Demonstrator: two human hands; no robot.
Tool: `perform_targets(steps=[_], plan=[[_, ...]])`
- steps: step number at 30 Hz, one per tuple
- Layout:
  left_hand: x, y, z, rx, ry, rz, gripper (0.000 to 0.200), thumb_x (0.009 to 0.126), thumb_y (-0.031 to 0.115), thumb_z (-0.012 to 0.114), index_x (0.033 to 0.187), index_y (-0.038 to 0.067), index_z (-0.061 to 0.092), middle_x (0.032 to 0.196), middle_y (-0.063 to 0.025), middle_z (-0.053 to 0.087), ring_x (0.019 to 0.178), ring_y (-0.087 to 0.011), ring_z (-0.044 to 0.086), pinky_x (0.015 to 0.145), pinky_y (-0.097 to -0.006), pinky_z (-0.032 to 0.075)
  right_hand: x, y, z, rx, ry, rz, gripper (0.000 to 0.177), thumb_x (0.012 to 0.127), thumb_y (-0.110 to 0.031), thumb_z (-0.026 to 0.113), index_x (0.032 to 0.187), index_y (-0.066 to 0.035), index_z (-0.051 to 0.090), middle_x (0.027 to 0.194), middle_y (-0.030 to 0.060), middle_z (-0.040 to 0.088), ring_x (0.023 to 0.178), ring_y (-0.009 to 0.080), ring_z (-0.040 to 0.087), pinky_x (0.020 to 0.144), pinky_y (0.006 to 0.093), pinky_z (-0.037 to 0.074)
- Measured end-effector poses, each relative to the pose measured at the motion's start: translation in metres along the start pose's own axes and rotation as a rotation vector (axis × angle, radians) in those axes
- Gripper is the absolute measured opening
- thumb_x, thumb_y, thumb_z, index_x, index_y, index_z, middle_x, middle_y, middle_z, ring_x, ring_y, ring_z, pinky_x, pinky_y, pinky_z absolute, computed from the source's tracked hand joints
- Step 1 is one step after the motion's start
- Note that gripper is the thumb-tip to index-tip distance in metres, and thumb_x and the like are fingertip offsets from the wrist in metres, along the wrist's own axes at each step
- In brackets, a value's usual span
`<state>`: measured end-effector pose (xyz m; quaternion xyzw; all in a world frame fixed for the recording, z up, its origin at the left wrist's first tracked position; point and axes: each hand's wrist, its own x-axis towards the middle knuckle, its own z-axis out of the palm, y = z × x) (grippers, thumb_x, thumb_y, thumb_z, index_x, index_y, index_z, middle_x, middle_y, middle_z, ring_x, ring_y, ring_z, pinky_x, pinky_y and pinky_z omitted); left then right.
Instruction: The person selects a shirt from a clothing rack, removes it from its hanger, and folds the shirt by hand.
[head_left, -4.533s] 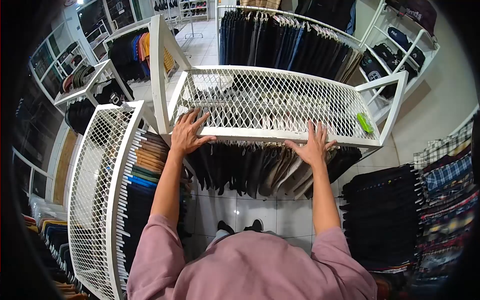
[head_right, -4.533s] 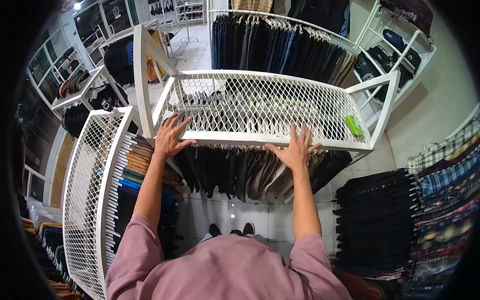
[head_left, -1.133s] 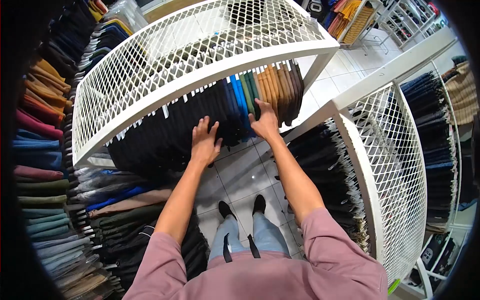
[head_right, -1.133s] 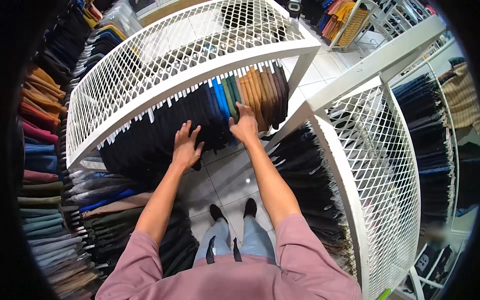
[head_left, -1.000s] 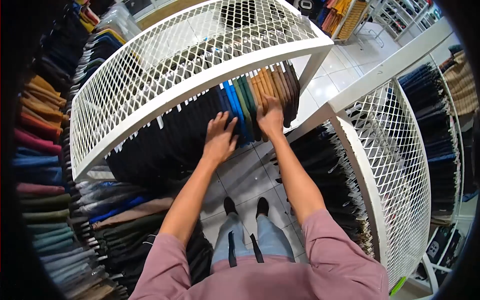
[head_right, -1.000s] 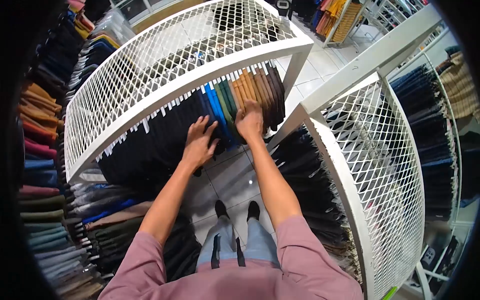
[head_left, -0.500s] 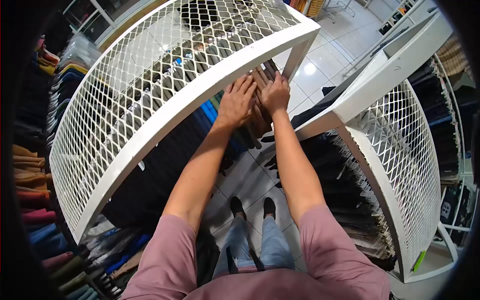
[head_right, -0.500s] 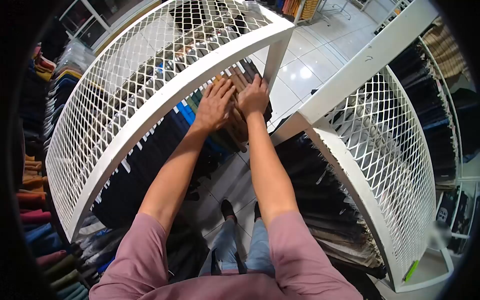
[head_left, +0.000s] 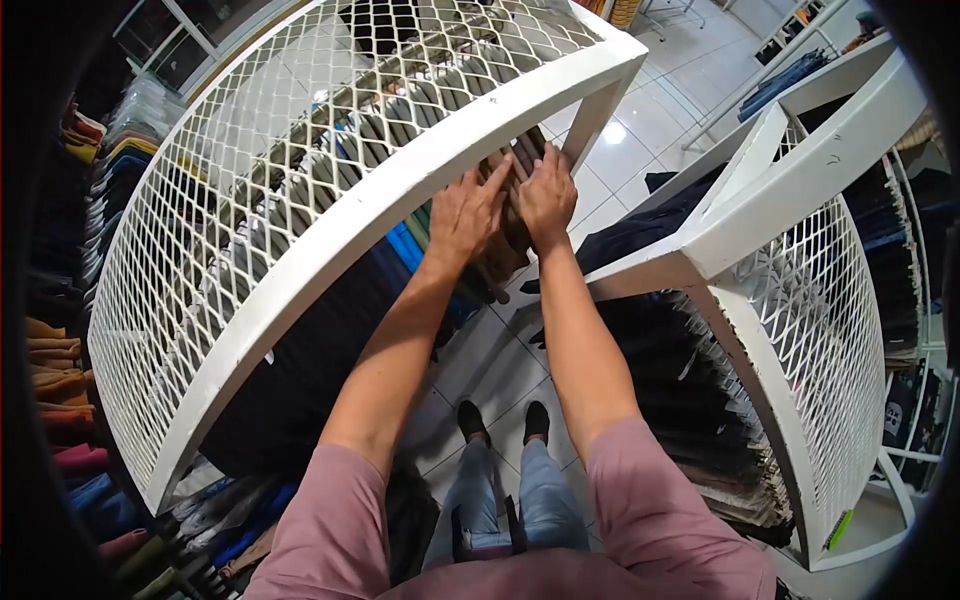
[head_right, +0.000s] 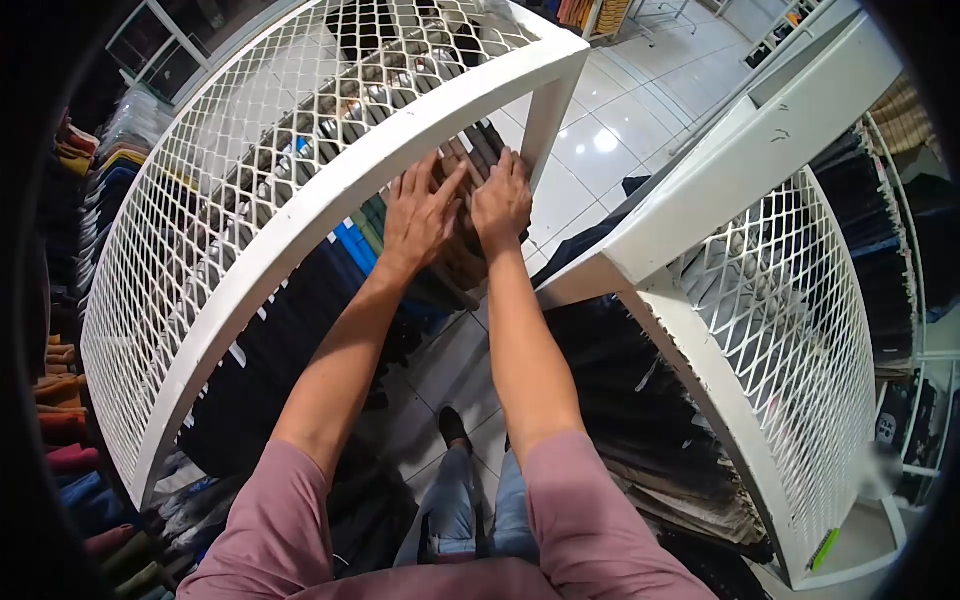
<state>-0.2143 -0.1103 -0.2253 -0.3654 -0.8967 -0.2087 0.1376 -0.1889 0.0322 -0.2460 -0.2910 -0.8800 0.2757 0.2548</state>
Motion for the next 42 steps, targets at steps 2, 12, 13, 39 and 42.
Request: perform_targets(steps=[2,12,13,39,42], plan=[[-0.008,-0.009,0.009,0.093,0.121,0.11,0.054,0.09,0.026,0.07,0.143,0.024,0.059,0.153,-0.017,0.044,0.141,-0.034,0.042,0.116,-0.052,0.032,0.003,0.0,-0.005,0.007,0.018,-0.08,0.039,0.103,-0.019,0.049,0.137,-0.004,0.057,0.135,0.0192,0.061,0.117,0.0397,0.063,0.099,0.0481,0.05],[0.004,0.005,0.021,0.099,0.134,0.035,0.04,0.092,0.027,0.068,0.131,0.018,0.065,0.159,-0.0099,0.043,0.147,-0.0335,0.037,0.118,-0.0575,0.025,0.035,-0.003,-0.006,-0.13,-0.343,0.02,0.047,0.098,-0.031,0.059,0.135,-0.003,0.052,0.139,0.0244,0.056,0.122,0.041,0.061,0.099,0.0507,0.052],[0.003,0.005,0.026,0.097,0.135,0.035,0.04,0.092,0.027,0.068,0.131,0.018,0.065,0.159,-0.0099,0.043,0.147,-0.0335,0.037,0.118,-0.0575,0.025,0.036,-0.002,-0.004,-0.131,-0.343,0.02,0.047,0.098,-0.031,0.059,0.135,-0.003,0.052,0.139,0.0244,0.056,0.122,0.041,0.061,0.099,0.0507,0.052],[-0.008,-0.003,0.018,0.071,0.029,0.015,0.061,0.095,0.036,0.063,0.154,0.038,0.047,0.164,-0.0031,0.037,0.152,-0.0285,0.029,0.122,-0.0569,0.017,0.016,-0.016,-0.011,-0.392,-0.005,-0.038,0.036,0.102,-0.037,0.055,0.109,-0.003,0.066,0.115,0.0196,0.069,0.104,0.037,0.066,0.088,0.049,0.053],[-0.007,-0.002,0.017,0.069,0.029,0.022,0.068,0.091,0.034,0.068,0.155,0.039,0.046,0.163,-0.0043,0.038,0.152,-0.0301,0.029,0.122,-0.0583,0.016,0.015,-0.01,-0.009,-0.233,0.165,-0.048,0.032,0.101,-0.031,0.058,0.104,0.0,0.064,0.11,0.0205,0.067,0.102,0.0378,0.065,0.085,0.0493,0.053]])
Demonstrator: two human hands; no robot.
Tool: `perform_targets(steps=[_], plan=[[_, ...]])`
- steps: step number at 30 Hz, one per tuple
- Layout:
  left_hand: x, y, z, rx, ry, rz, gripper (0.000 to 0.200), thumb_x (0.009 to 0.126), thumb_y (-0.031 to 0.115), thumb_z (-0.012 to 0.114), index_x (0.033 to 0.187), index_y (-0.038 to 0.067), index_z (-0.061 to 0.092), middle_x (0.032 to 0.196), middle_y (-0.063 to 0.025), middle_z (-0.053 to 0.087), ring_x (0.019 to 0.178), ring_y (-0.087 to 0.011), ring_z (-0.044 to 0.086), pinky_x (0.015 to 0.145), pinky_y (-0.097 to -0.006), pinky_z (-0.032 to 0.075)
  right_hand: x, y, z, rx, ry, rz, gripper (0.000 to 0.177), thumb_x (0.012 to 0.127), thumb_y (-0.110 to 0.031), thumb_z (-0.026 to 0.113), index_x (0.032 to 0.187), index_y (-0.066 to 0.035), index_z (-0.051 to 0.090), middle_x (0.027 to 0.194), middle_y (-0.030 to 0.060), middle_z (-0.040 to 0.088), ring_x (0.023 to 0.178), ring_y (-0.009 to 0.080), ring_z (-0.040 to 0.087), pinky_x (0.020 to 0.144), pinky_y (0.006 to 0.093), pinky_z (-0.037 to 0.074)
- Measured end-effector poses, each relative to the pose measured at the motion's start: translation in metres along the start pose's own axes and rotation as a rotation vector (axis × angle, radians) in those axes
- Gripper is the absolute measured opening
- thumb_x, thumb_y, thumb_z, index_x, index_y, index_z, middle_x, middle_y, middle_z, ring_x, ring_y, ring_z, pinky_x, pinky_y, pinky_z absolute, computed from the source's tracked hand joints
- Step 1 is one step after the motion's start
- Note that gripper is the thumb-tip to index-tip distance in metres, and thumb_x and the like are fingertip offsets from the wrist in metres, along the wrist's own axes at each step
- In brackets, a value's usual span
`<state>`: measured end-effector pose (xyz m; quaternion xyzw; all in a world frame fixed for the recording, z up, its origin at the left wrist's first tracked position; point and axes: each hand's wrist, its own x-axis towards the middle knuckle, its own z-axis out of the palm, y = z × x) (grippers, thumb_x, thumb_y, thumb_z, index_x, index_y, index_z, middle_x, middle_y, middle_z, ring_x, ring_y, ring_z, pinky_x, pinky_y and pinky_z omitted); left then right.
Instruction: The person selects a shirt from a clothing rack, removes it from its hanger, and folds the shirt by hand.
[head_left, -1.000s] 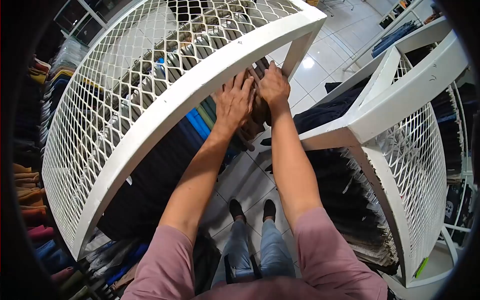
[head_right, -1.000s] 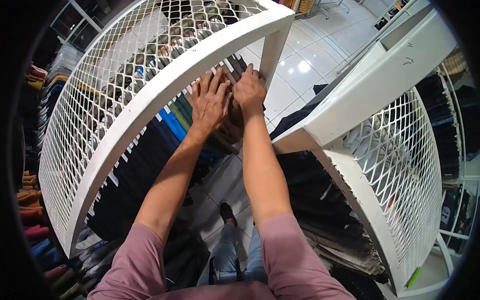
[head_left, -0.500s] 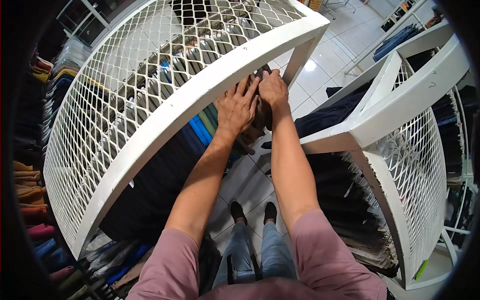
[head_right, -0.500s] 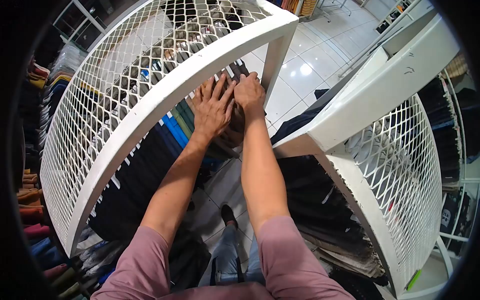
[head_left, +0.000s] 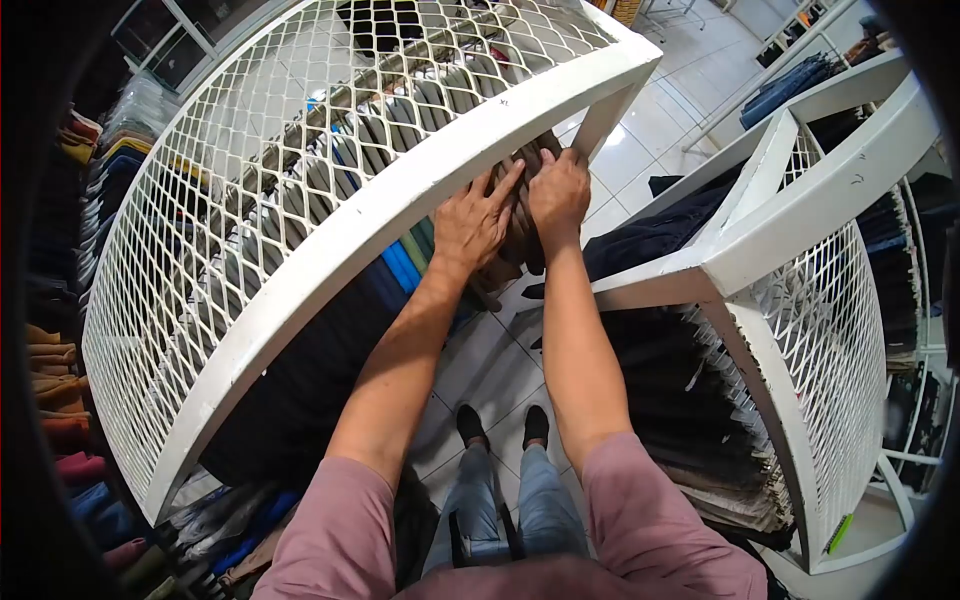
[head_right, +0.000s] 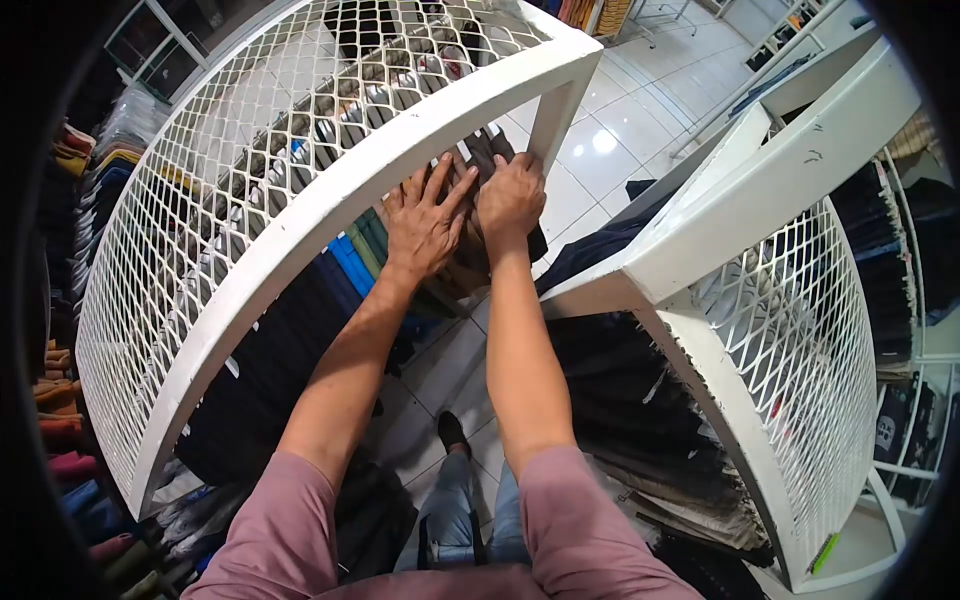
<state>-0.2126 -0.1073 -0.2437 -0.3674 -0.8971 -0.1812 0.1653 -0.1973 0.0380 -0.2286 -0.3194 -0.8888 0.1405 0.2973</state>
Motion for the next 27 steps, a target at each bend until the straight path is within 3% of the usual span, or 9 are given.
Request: perform_targets(steps=[1,6,12,15,20,25,27], plan=[[0.001,0.001,-0.001,0.001,-0.002,-0.002,0.068,0.091,0.034,0.068,0.155,0.039,0.046,0.163,-0.0043,0.038,0.152,-0.0301,0.029,0.122,-0.0583,0.016,-0.001,0.0,-0.001,0.117,0.011,0.04,0.029,0.101,-0.028,0.059,0.101,0.001,0.063,0.107,0.0207,0.066,0.102,0.0383,0.064,0.085,0.0489,0.053],[0.004,0.011,-0.008,0.033,-0.068,-0.021,0.08,0.085,0.031,0.074,0.157,0.041,0.041,0.164,-0.0083,0.035,0.151,-0.0323,0.028,0.119,-0.0604,0.019,-0.007,-0.009,-0.03,0.057,0.055,0.037,0.026,0.1,-0.025,0.061,0.098,0.0,0.062,0.102,0.0203,0.065,0.098,0.0388,0.064,0.083,0.0489,0.053],[0.004,0.008,-0.004,0.006,-0.059,0.011,0.08,0.086,0.03,0.073,0.157,0.042,0.039,0.166,-0.0089,0.031,0.152,-0.033,0.026,0.12,-0.0617,0.017,-0.023,-0.019,-0.057,0.081,0.072,0.034,0.024,0.1,-0.023,0.061,0.098,0.001,0.06,0.103,0.0224,0.064,0.096,0.0409,0.063,0.082,0.0501,0.052],[0.003,0.005,-0.003,-0.022,-0.059,0.016,0.08,0.086,0.029,0.073,0.157,0.042,0.039,0.167,-0.0092,0.03,0.153,-0.0341,0.026,0.12,-0.063,0.016,-0.044,-0.022,-0.058,0.189,-0.003,0.085,0.024,0.1,-0.02,0.06,0.105,0.004,0.06,0.099,0.028,0.065,0.094,0.0485,0.063,0.083,0.0535,0.051],[0.004,0.0,0.0,0.003,-0.068,0.036,0.082,0.086,0.025,0.072,0.158,0.042,0.038,0.167,-0.0101,0.029,0.154,-0.0364,0.026,0.12,-0.0657,0.016,-0.037,-0.017,-0.085,0.135,-0.152,0.093,0.026,0.097,-0.019,0.064,0.105,0.006,0.058,0.102,0.0285,0.065,0.095,0.0469,0.066,0.083,0.053,0.052],[0.002,-0.003,-0.005,0.006,-0.119,0.047,0.084,0.085,0.021,0.07,0.159,0.041,0.035,0.167,-0.0106,0.028,0.154,-0.0385,0.024,0.121,-0.0674,0.016,-0.034,-0.013,-0.105,0.085,-0.399,0.118,0.035,0.088,-0.028,0.07,0.099,0.005,0.063,0.091,0.032,0.07,0.089,0.0496,0.07,0.082,0.054,0.056],[0.003,-0.003,-0.007,0.002,-0.148,0.043,0.085,0.085,0.019,0.069,0.16,0.04,0.035,0.168,-0.0101,0.026,0.155,-0.0384,0.022,0.121,-0.0671,0.015,-0.044,-0.014,-0.101,0.061,-0.396,0.121,0.036,0.087,-0.029,0.07,0.097,0.004,0.064,0.089,0.0315,0.07,0.087,0.0496,0.07,0.081,0.0541,0.057]])
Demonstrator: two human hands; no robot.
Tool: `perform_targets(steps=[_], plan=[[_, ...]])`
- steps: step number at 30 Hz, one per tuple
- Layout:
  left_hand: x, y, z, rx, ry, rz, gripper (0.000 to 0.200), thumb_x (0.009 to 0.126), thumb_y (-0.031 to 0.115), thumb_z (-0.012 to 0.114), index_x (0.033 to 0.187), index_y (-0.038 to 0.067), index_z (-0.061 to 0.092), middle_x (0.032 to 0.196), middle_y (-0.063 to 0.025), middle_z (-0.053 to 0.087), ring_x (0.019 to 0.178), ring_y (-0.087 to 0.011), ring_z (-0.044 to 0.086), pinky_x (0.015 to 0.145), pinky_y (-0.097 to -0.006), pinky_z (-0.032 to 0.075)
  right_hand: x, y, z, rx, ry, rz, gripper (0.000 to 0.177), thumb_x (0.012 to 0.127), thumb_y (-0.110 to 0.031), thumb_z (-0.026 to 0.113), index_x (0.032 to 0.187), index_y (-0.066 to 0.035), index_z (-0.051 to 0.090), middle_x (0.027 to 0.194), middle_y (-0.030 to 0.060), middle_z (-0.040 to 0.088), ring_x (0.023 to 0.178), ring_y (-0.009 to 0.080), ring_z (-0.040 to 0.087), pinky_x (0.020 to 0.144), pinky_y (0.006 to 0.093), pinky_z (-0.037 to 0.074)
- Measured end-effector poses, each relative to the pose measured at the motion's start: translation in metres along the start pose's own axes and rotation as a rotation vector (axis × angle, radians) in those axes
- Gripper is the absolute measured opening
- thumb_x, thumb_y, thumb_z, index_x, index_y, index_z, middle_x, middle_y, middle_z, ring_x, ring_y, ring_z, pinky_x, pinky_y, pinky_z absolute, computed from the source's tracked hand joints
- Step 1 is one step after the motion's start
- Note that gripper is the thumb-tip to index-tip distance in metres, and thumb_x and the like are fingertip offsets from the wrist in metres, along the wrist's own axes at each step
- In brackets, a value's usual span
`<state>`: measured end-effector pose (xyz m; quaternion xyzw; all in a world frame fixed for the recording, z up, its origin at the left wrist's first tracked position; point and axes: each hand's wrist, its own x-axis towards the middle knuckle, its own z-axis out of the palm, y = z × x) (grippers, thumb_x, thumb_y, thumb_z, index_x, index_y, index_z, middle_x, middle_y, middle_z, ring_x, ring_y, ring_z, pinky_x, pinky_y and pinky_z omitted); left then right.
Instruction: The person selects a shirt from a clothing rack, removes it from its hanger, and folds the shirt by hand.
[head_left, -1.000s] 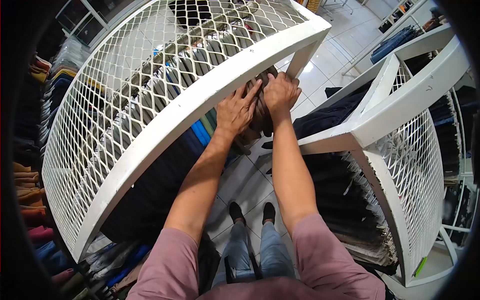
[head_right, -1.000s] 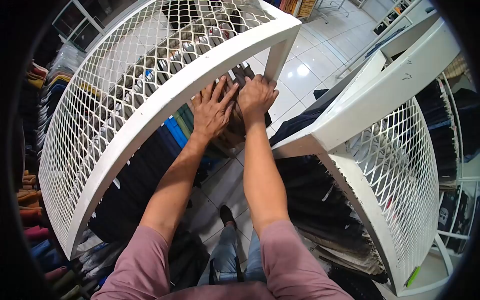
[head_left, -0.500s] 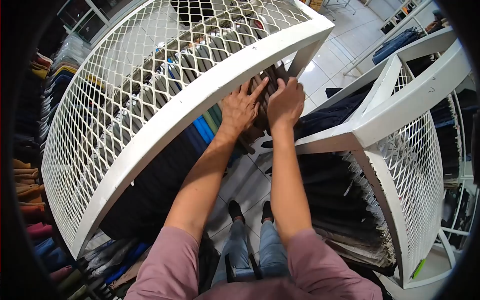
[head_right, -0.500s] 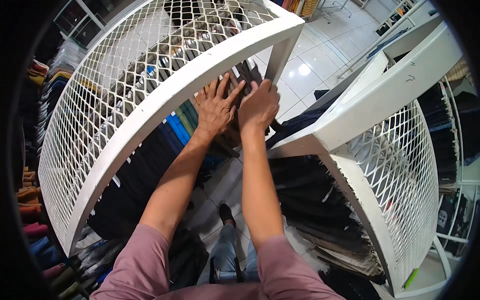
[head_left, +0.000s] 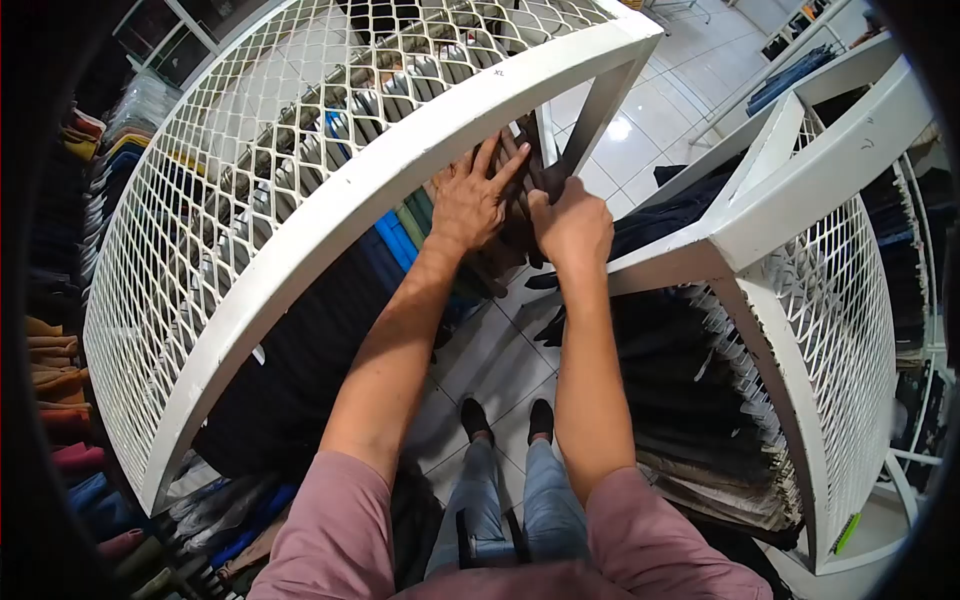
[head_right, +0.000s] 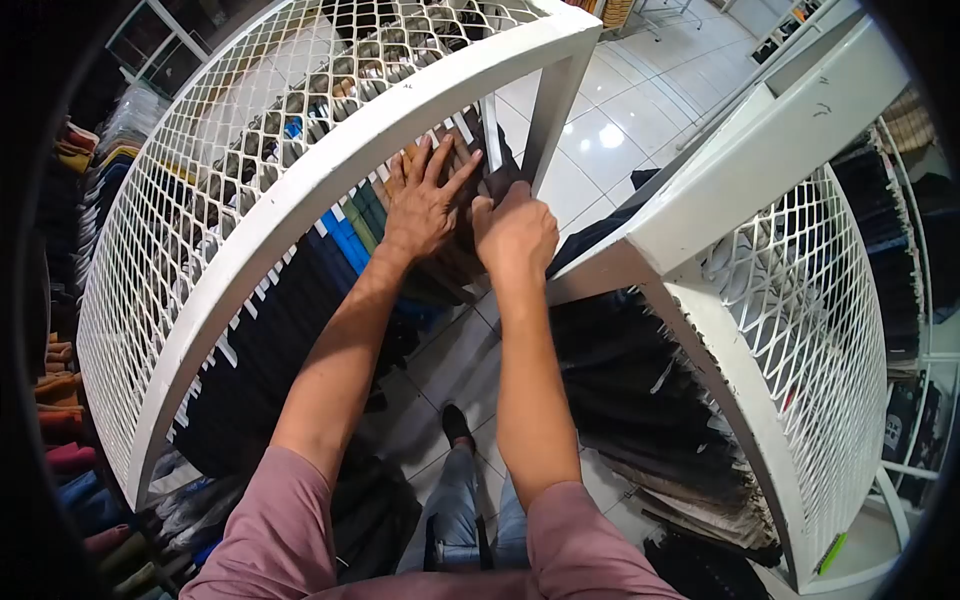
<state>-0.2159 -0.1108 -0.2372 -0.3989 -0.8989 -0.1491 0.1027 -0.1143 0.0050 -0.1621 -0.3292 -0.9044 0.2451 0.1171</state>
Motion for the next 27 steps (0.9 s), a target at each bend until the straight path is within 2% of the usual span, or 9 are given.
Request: perform_targets(steps=[5,6,10,15,19,21,23,25,27], plan=[[-0.001,-0.001,-0.006,-0.007,-0.057,0.003,0.089,0.083,0.018,0.071,0.16,0.039,0.033,0.169,-0.0089,0.023,0.156,-0.0376,0.019,0.122,-0.0672,0.014,-0.032,0.015,0.014,-0.034,-0.074,-0.068,0.036,0.091,-0.031,0.068,0.1,0.003,0.063,0.085,0.03,0.07,0.085,0.0499,0.07,0.081,0.0568,0.056],[-0.001,-0.004,-0.004,-0.015,-0.055,0.014,0.091,0.082,0.017,0.072,0.161,0.039,0.032,0.169,-0.0086,0.023,0.157,-0.0373,0.017,0.122,-0.0672,0.014,-0.038,0.01,0.004,-0.001,-0.165,0.012,0.039,0.095,-0.034,0.062,0.102,0.005,0.063,0.093,0.0345,0.069,0.095,0.0521,0.067,0.086,0.0578,0.053],[-0.007,-0.01,-0.005,0.004,0.013,0.085,0.096,0.079,0.018,0.076,0.162,0.033,0.031,0.17,-0.0112,0.021,0.157,-0.0365,0.016,0.124,-0.0645,0.014,-0.074,0.015,0.006,0.047,-0.142,0.044,0.034,0.097,-0.028,0.061,0.104,0.005,0.062,0.096,0.0328,0.069,0.094,0.0516,0.067,0.085,0.0574,0.052],[-0.034,0.001,-0.032,0.069,-0.135,0.167,0.1,0.076,0.02,0.08,0.162,0.021,0.03,0.169,-0.0169,0.021,0.158,-0.0365,0.015,0.125,-0.0594,0.015,-0.128,0.018,0.009,0.135,-0.103,-0.011,0.032,0.096,-0.025,0.061,0.102,0.006,0.058,0.095,0.0319,0.067,0.088,0.0516,0.067,0.081,0.0576,0.053],[-0.062,0.014,-0.05,0.055,-0.227,0.134,0.098,0.077,0.02,0.08,0.162,0.018,0.031,0.17,-0.0157,0.02,0.158,-0.0361,0.016,0.126,-0.0574,0.016,-0.158,0.023,0.009,0.203,-0.045,-0.037,0.031,0.097,-0.025,0.059,0.1,0.006,0.058,0.093,0.0325,0.066,0.086,0.051,0.066,0.078,0.057,0.053],[-0.074,0.019,-0.054,0.032,-0.249,0.13,0.088,0.083,0.021,0.076,0.16,0.016,0.034,0.167,-0.0174,0.025,0.156,-0.037,0.02,0.126,-0.056,0.018,-0.172,0.022,0.004,0.239,-0.042,-0.043,0.03,0.097,-0.024,0.059,0.098,0.006,0.058,0.09,0.032,0.066,0.085,0.051,0.065,0.076,0.0563,0.052],[-0.089,0.017,-0.04,-0.085,-0.116,0.134,0.075,0.091,0.021,0.07,0.158,0.015,0.038,0.163,-0.0196,0.033,0.153,-0.0385,0.027,0.125,-0.0548,0.02,-0.188,0.016,-0.005,0.297,-0.036,-0.08,0.029,0.097,-0.023,0.059,0.098,0.006,0.058,0.088,0.0313,0.066,0.084,0.0513,0.064,0.075,0.0556,0.052],[-0.1,0.031,-0.069,-0.112,-0.181,0.108,0.066,0.097,0.021,0.064,0.157,0.013,0.04,0.16,-0.0219,0.039,0.151,-0.0404,0.031,0.125,-0.0524,0.022,-0.209,0.015,-0.013,0.339,0.001,-0.095,0.025,0.095,-0.021,0.061,0.094,0.004,0.059,0.084,0.0289,0.066,0.081,0.051,0.064,0.074,0.0565,0.05],[-0.113,0.039,-0.086,-0.346,-0.254,-0.038,0.064,0.099,0.023,0.061,0.158,0.01,0.039,0.16,-0.0228,0.038,0.151,-0.0406,0.031,0.125,-0.0498,0.023,-0.223,0.015,-0.027,0.322,-0.048,-0.098,0.028,0.096,-0.023,0.06,0.095,0.005,0.058,0.088,0.0307,0.066,0.083,0.0506,0.064,0.074,0.0552,0.052]])
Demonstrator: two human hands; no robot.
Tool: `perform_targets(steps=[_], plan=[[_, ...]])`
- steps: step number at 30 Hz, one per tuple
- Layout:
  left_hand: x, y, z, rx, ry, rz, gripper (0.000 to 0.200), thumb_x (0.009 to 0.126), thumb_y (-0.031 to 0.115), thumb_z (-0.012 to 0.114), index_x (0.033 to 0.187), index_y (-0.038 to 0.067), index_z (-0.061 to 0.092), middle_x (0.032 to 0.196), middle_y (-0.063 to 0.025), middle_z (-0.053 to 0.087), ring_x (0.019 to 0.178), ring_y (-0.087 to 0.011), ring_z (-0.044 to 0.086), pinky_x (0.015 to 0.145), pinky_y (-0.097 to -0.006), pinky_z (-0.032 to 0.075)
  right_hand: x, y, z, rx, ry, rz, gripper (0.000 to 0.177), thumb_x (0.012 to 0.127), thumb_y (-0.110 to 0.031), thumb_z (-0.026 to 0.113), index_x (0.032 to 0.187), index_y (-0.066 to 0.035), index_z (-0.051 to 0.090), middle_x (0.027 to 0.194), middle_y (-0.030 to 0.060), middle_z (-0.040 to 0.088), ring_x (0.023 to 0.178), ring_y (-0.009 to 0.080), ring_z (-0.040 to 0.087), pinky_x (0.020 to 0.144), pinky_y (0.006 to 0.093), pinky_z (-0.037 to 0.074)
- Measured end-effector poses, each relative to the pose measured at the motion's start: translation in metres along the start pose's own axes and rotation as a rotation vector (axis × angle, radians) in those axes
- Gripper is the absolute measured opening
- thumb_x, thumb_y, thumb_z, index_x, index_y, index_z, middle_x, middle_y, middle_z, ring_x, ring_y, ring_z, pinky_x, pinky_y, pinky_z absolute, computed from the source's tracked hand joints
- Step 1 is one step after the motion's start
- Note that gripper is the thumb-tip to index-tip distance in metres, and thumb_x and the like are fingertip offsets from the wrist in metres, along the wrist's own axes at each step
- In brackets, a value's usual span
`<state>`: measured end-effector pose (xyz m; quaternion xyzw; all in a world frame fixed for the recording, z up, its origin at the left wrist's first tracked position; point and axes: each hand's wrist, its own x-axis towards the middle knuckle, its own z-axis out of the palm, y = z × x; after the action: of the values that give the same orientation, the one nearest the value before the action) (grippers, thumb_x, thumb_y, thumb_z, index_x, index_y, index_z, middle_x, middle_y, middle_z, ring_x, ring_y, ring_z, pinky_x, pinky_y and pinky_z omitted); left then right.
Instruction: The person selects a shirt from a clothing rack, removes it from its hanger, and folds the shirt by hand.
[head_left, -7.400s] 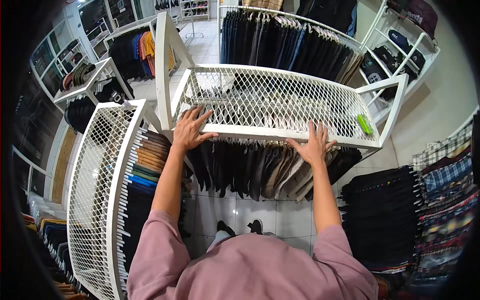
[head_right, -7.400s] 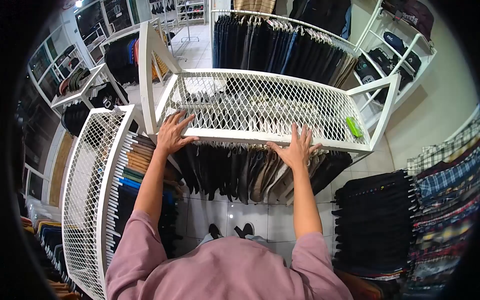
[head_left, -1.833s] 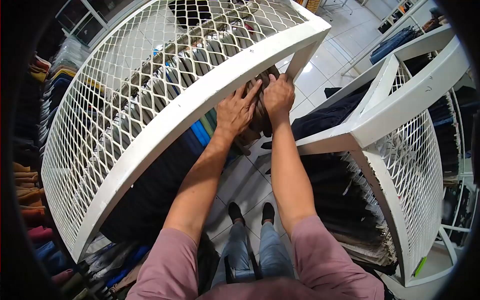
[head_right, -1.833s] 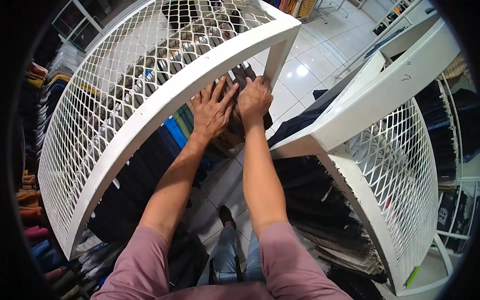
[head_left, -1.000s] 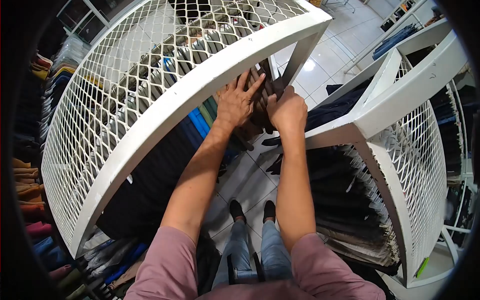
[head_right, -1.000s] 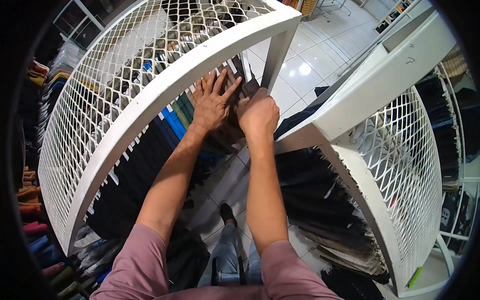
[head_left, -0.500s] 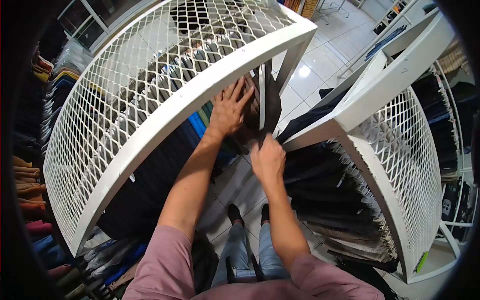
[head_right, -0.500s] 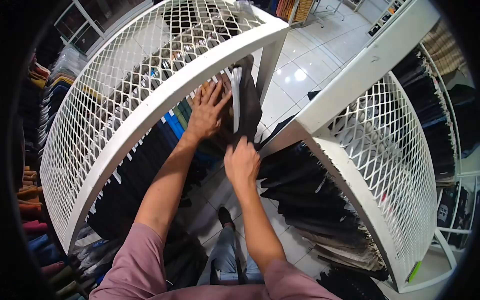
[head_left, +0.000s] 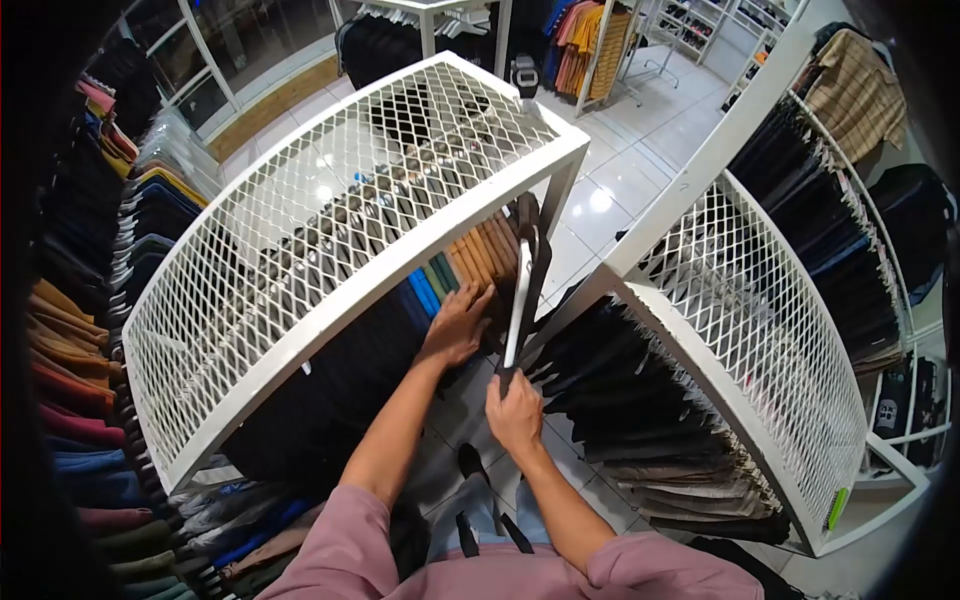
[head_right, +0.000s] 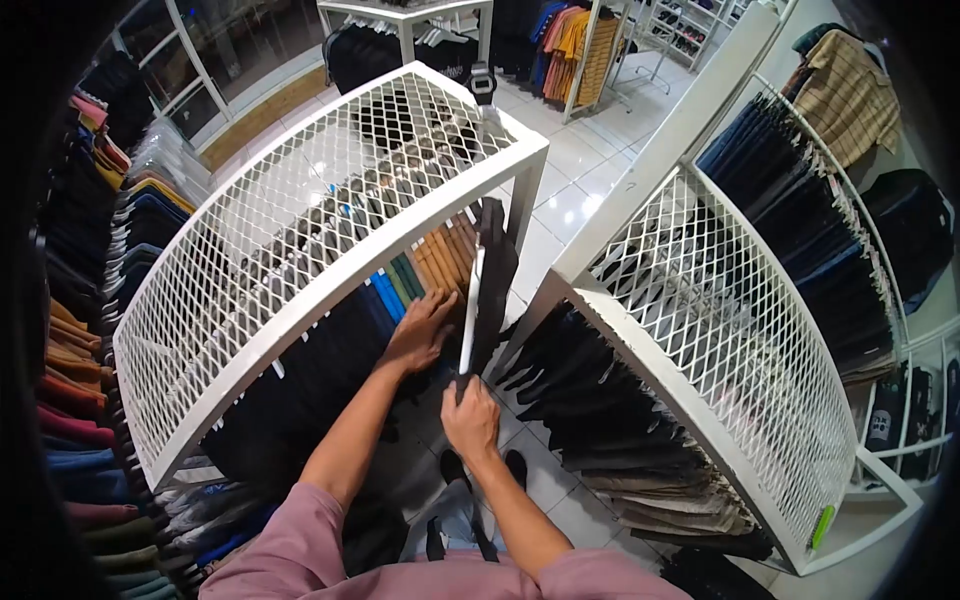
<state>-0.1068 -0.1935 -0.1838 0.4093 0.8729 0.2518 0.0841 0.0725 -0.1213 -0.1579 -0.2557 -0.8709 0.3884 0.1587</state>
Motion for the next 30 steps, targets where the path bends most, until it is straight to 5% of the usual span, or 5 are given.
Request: perform_targets(steps=[10,18,21,25,30], plan=[[-0.067,0.082,-0.077,-0.183,0.303,0.129,0.062,0.102,0.025,0.061,0.157,0.006,0.038,0.146,-0.0229,0.052,0.132,-0.0414,0.052,0.111,-0.0454,0.043,-0.069,-0.042,-0.125,-0.072,-0.082,-0.14,0.026,0.092,-0.021,0.067,0.089,0.004,0.059,0.082,0.0281,0.067,0.077,0.0486,0.066,0.07,0.0545,0.054],[-0.045,0.149,-0.153,-0.209,0.437,0.409,0.071,0.092,0.022,0.072,0.155,0.009,0.041,0.153,-0.0211,0.047,0.146,-0.0387,0.04,0.121,-0.0474,0.031,-0.089,-0.103,-0.285,-0.064,-0.285,-0.24,0.024,0.088,-0.018,0.072,0.081,0.001,0.059,0.076,0.0229,0.061,0.074,0.0442,0.063,0.064,0.0468,0.049],[-0.038,0.172,-0.181,-0.104,0.428,0.472,0.046,0.088,0.017,0.073,0.132,0.012,0.059,0.142,-0.0134,0.058,0.146,-0.0339,0.04,0.123,-0.0579,0.019,-0.093,-0.108,-0.341,-0.101,-0.298,-0.279,0.027,0.088,-0.021,0.077,0.083,0.002,0.064,0.072,0.0211,0.06,0.062,0.034,0.06,0.059,0.0404,0.047],[-0.044,0.224,-0.214,-0.061,0.576,0.596,0.023,0.084,0.021,0.079,0.098,0.007,0.066,0.087,-0.0087,0.069,0.086,-0.03,0.067,0.107,-0.0494,0.039,-0.094,-0.104,-0.408,-0.107,-0.223,-0.163,0.033,0.088,-0.029,0.081,0.088,0.002,0.07,0.064,0.0111,0.058,0.06,0.0133,0.05,0.057,0.0335,0.043],[-0.068,0.292,-0.252,-0.07,0.521,0.618,0.027,0.086,0.025,0.08,0.099,0.004,0.067,0.079,-0.0143,0.067,0.068,-0.0319,0.065,0.063,-0.0403,0.049,-0.124,-0.113,-0.454,-0.238,0.203,-0.211,0.028,0.086,-0.025,0.083,0.091,0.001,0.071,0.065,0.007,0.061,0.058,0.0123,0.051,0.057,0.0314,0.042]])
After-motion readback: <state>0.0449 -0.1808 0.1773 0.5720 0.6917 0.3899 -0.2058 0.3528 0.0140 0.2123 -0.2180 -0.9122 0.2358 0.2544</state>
